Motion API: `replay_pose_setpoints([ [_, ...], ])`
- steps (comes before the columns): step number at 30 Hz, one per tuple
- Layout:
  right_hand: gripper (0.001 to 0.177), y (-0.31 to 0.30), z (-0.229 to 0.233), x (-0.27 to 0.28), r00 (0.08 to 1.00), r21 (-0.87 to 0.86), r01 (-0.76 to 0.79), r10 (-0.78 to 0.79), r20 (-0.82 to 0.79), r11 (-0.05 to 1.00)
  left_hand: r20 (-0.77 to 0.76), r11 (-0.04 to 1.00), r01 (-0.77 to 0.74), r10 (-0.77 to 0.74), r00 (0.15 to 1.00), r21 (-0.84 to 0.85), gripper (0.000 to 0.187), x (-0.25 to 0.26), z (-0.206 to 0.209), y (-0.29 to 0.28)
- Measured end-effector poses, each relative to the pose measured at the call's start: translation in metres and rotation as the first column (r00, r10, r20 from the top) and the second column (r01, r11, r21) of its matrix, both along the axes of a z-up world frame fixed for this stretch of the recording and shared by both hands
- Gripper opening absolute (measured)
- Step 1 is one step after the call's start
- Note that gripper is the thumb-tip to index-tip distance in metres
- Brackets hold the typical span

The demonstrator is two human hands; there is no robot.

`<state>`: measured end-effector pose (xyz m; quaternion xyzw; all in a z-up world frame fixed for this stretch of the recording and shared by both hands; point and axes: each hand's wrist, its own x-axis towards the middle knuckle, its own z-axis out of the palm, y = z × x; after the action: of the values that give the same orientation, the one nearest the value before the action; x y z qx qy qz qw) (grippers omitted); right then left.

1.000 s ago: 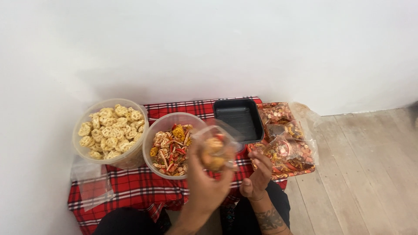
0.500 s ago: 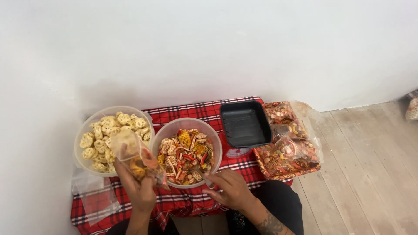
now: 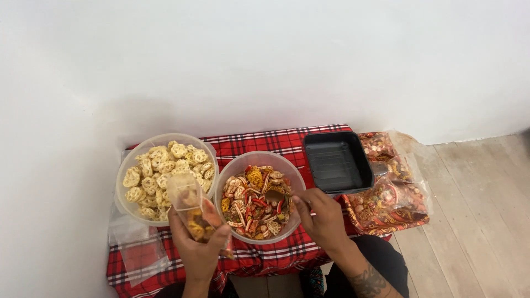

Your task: Filling small plastic bags with a snack mix using a spoon from a large bowl.

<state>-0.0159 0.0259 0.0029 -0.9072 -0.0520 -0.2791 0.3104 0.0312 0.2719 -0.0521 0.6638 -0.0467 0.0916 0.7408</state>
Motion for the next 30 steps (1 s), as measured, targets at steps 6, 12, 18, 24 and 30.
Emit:
replay_pose_setpoints([
  [6,0.017,0.006,-0.013,0.008,0.993,0.052,0.087,-0.083,-0.086,0.995,0.039,0.994,0.107,-0.107,0.994,0.006,0.096,0.000,0.007,-0.008],
  [12,0.017,0.008,-0.012,0.008,0.980,0.065,0.117,-0.104,-0.172,0.991,-0.015,0.984,0.131,-0.130,0.991,0.125,0.095,-0.003,0.011,-0.013],
  [18,0.017,0.010,-0.007,0.006,0.969,0.076,0.051,-0.031,-0.245,0.996,-0.065,0.980,0.135,-0.127,0.990,0.149,0.095,0.001,0.013,-0.015],
  [24,0.018,0.015,-0.007,0.004,0.960,0.152,0.083,-0.038,-0.278,0.985,-0.051,0.981,0.139,-0.134,0.990,0.134,0.089,-0.002,0.015,-0.013],
  [30,0.024,0.011,-0.021,-0.003,0.964,0.179,0.115,-0.066,-0.259,0.977,0.016,0.970,0.114,-0.121,0.993,0.215,0.088,0.001,0.015,-0.010],
])
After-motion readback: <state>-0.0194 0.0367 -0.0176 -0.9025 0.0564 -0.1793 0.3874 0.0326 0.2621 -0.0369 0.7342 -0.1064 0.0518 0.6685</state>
